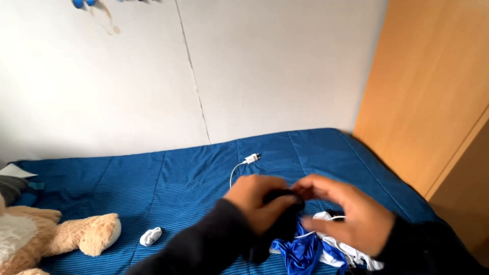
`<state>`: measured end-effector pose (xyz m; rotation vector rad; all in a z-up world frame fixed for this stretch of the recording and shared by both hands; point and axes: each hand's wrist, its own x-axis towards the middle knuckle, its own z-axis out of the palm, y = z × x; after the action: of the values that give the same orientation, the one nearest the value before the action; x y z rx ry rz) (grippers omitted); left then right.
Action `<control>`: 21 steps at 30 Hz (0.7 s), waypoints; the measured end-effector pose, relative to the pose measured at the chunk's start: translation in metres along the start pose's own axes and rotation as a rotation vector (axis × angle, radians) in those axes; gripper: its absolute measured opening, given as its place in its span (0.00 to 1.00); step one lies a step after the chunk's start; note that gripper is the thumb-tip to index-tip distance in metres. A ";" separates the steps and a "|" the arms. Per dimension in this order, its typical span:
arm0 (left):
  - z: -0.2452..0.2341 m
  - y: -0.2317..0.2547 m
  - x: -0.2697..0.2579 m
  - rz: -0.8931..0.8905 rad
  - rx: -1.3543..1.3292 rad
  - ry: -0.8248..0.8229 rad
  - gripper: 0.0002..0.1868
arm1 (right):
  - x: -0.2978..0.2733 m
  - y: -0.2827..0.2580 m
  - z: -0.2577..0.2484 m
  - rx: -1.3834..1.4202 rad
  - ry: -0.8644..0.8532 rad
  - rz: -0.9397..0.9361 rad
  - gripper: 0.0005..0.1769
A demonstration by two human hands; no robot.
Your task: Organizing and putting away clothes into a dresser drawer.
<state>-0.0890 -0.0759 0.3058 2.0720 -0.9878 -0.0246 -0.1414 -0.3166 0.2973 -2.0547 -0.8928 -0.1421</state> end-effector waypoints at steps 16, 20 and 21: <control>-0.094 -0.010 0.008 0.058 -1.028 -0.260 0.12 | 0.051 0.025 -0.126 0.657 -0.119 0.217 0.12; -0.091 0.021 0.004 -0.118 -1.147 -0.137 0.31 | 0.040 0.057 -0.150 0.755 -0.208 0.208 0.13; -0.086 0.014 0.007 -0.117 -1.147 -0.137 0.31 | 0.042 0.051 -0.147 0.753 -0.208 0.208 0.13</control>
<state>-0.0639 -0.0282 0.3747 1.0585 -0.6613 -0.6454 -0.0457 -0.4235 0.3704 -1.4454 -0.7004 0.4646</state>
